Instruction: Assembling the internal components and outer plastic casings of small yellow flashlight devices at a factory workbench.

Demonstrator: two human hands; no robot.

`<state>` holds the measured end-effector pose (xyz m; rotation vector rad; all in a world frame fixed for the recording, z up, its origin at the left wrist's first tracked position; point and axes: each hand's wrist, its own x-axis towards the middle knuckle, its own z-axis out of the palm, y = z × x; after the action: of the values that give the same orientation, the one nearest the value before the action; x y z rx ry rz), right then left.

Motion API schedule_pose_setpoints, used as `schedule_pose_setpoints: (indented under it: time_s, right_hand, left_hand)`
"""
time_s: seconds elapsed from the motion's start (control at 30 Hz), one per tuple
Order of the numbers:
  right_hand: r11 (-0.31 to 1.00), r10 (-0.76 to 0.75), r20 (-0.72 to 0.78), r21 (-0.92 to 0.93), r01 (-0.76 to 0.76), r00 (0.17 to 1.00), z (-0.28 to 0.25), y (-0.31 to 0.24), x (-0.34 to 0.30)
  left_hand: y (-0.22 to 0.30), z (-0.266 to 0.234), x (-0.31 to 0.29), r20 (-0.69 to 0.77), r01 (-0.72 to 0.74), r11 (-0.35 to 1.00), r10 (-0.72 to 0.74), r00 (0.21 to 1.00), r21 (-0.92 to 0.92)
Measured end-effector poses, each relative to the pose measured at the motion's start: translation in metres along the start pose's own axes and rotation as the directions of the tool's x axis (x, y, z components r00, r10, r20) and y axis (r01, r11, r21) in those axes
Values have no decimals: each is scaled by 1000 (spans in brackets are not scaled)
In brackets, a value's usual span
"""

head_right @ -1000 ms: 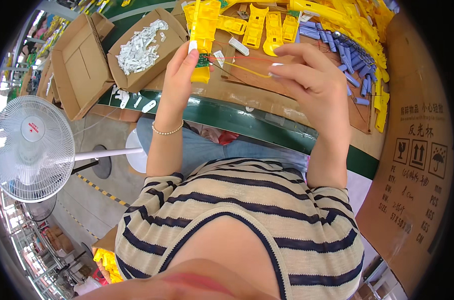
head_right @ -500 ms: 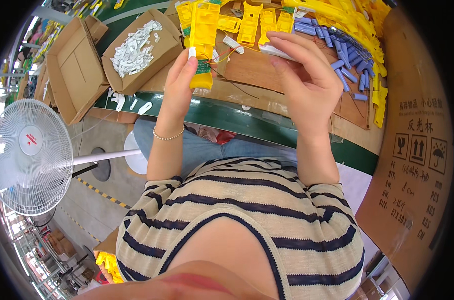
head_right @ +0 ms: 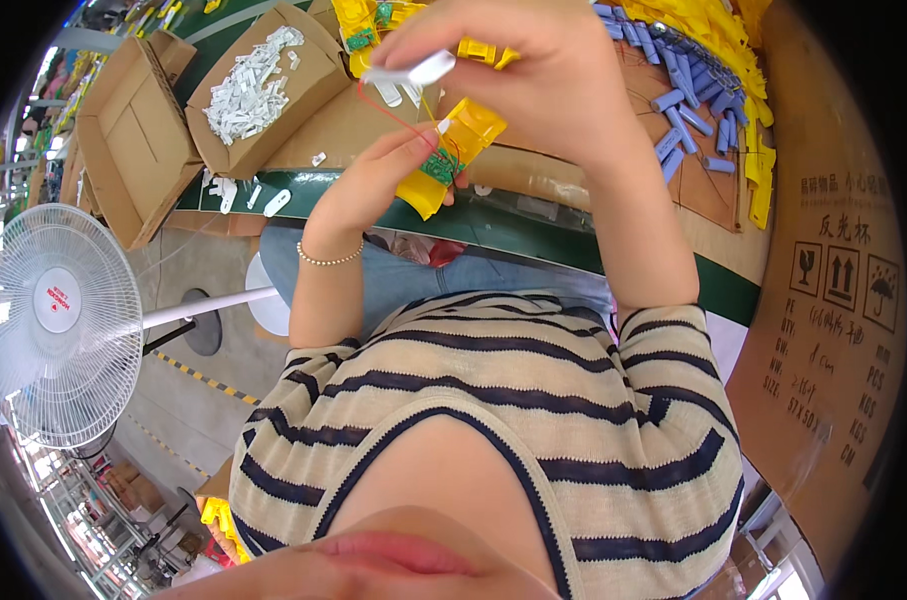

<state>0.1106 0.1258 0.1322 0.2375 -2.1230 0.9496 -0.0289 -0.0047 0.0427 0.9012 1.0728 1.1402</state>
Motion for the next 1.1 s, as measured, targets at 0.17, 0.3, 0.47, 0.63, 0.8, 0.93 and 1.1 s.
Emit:
schedule_pose_setpoints:
  time_s: [0.17,0.3,0.47,0.63,0.8,0.93,1.1]
  right_hand:
    - [968,182,-185,204,-143,966,-26,30,-21]
    - [939,337,-334,53,-340,880,-40,34,-52]
    - [923,383,-364,196,-332,849,-44,36,-80]
    - [562,632,-228,793,-236,741,-10,12,-69]
    - [421,800,-48,755,-503,598,1,5,-55]
    - [312,891,6,721,-619,455,3,10,-54]
    - [262,892,78,713,-651,445,3,11,-57]
  left_hand:
    - [4,-9,-4,168,14,989,11,986,-147]
    - [-3,-12,-10,148,-36,961,79,986,-276]
    - [-10,-10,-6,14,-105,961,112,994,-257]
    - [-15,9,1,-143,-241,965,226,964,-99]
    - [-27,14,11,-228,-449,884,468,854,132]
    - [-25,13,8,-167,-453,804,543,823,384]
    - [-23,16,4,-209,-442,742,602,771,505]
